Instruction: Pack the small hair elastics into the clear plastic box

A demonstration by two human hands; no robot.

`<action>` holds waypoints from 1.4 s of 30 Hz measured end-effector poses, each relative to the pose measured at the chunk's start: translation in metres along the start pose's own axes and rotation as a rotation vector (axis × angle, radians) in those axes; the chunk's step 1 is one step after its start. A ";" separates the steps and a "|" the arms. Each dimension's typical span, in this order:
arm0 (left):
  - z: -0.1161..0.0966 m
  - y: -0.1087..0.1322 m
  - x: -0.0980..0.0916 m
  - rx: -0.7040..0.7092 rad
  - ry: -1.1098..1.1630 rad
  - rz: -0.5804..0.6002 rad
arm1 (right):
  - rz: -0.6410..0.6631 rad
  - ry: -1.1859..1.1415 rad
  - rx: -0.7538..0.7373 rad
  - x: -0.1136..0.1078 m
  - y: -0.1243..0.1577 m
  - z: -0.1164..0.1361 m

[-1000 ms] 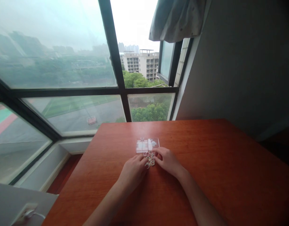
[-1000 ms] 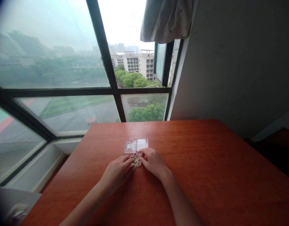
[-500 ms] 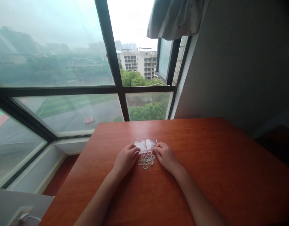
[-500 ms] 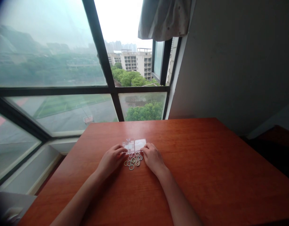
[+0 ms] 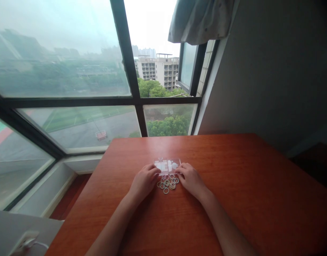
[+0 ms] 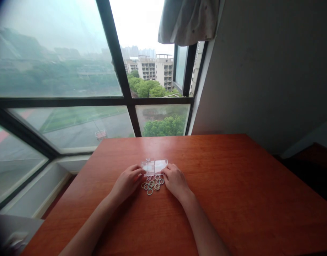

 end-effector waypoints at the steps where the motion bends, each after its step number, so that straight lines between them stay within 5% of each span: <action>1: -0.001 0.000 -0.001 0.002 -0.002 -0.002 | -0.003 0.003 0.002 0.000 0.000 0.001; 8: -0.008 -0.001 -0.011 -0.019 -0.034 -0.040 | -0.007 -0.002 0.011 -0.003 0.002 0.009; 20: -0.031 0.003 -0.007 0.060 0.032 0.295 | 0.186 -0.020 -0.039 -0.007 0.012 0.018; 42: -0.032 0.006 0.001 0.081 0.047 0.321 | 0.256 -0.016 -0.053 -0.005 0.016 0.029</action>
Point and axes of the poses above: each hand's wrist, its own y-axis away from the middle knuckle, its own x-axis out of the palm, z = x × y, the point moved 5 cm from there along -y, towards the middle knuckle, and after that the axes turned 14 degrees about x, right-handed, at the moved point
